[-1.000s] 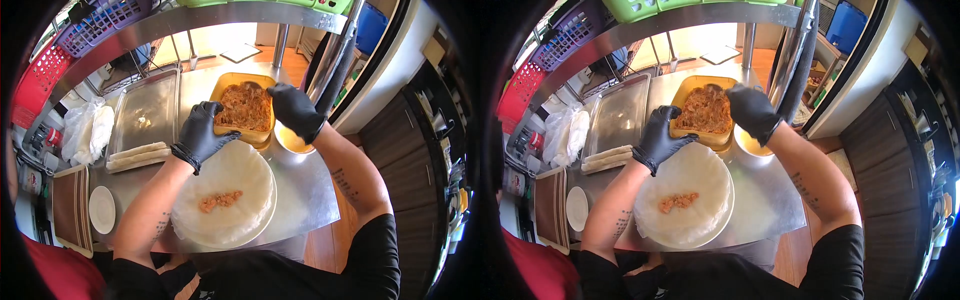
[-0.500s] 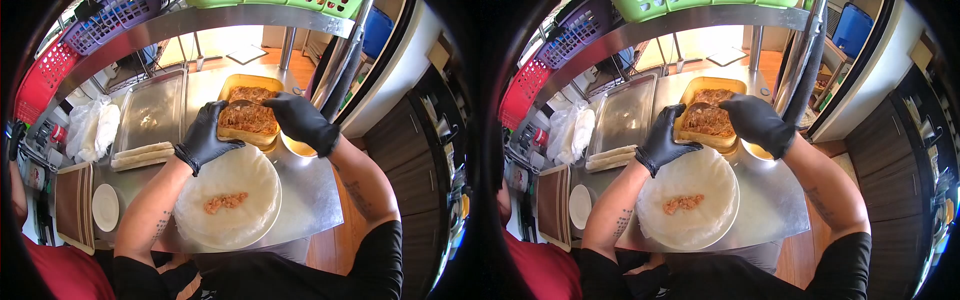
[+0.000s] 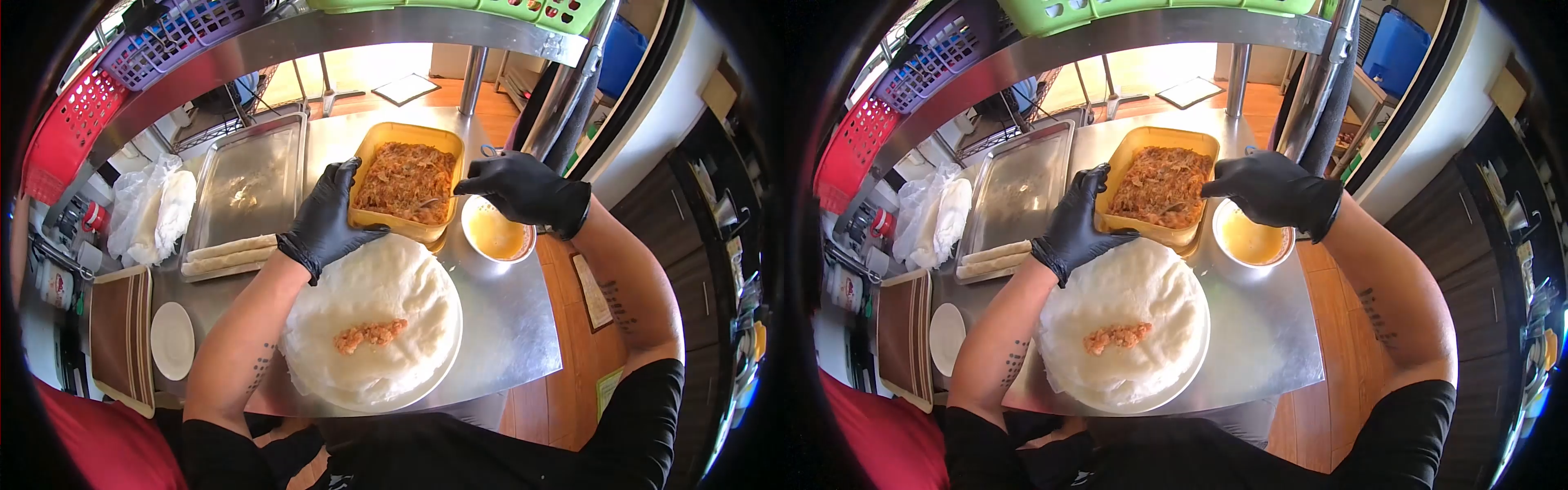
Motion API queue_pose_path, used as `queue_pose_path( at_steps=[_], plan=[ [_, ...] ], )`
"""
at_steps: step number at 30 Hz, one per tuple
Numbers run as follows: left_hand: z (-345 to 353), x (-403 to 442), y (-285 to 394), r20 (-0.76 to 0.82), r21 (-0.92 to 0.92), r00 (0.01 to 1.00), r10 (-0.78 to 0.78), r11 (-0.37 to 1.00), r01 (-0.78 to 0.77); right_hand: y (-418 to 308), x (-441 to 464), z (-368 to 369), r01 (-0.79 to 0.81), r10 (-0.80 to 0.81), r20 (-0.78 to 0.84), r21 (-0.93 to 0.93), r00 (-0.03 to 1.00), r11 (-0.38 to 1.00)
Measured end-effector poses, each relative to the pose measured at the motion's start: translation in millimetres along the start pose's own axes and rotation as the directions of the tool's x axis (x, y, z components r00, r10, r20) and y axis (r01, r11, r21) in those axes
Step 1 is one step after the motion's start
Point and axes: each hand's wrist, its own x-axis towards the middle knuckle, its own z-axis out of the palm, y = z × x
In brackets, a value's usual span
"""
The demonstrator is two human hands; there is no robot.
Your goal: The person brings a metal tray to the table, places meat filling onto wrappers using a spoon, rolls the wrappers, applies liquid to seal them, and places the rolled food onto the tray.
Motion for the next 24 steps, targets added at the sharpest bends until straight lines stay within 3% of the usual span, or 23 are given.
queue_pose_path(
  at_steps=[2, 4, 8, 13, 15, 16, 18, 20, 21, 23, 24],
  plan=[
    [0, 2, 11, -0.032, 0.086, 0.999, 0.034, 0.996, -0.031, -12, -4, -11, -0.163, 0.155, 0.106, 0.065, 0.982, 0.985],
    [3, 8, 24, -0.046, 0.132, 0.999, 0.004, 0.991, 0.002, -20, -4, -8, -0.184, 0.18, 0.082, 0.043, 0.98, 0.982],
    [8, 15, 36, -0.02, 0.191, 0.992, -0.123, 0.974, 0.124, -29, 2, 0, -0.253, 0.25, 0.038, 0.208, 0.967, 0.945],
    [8, 14, 34, 0.004, 0.225, 0.998, -0.062, 0.973, 0.06, -18, 5, 4, -0.327, 0.307, 0.111, 0.318, 0.945, 0.89],
    [7, 14, 32, 0.017, 0.215, 0.999, -0.04, 0.976, 0.036, -15, 3, 1, -0.438, 0.382, 0.222, 0.566, 0.897, 0.699],
    [4, 15, 28, 0.019, 0.139, 1.0, -0.01, 0.99, 0.007, -4, 0, 11, -0.283, 0.278, 0.113, 0.64, 0.954, 0.714],
    [-5, 15, 23, 0.007, -0.014, 1.0, -0.015, 1.0, 0.015, 16, -3, 24, -0.185, 0.224, 0.02, 0.637, 0.974, 0.748],
    [-27, 10, 35, -0.025, -0.168, 0.991, -0.132, 0.978, 0.126, 14, -6, 20, -0.325, 0.4, 0.028, 0.634, 0.916, 0.701],
    [-39, 5, 39, -0.043, -0.222, 0.99, -0.136, 0.967, 0.124, 5, -2, 13, -0.499, 0.58, 0.122, 0.669, 0.805, 0.551],
    [-58, -6, 44, -0.079, -0.389, 0.986, -0.148, 0.915, 0.106, 0, -1, 5, -0.489, 0.585, 0.075, 0.64, 0.807, 0.593],
    [-69, -11, 47, -0.079, -0.383, 0.985, -0.154, 0.917, 0.113, -5, -2, 2, -0.469, 0.58, 0.035, 0.629, 0.814, 0.62]
  ],
)
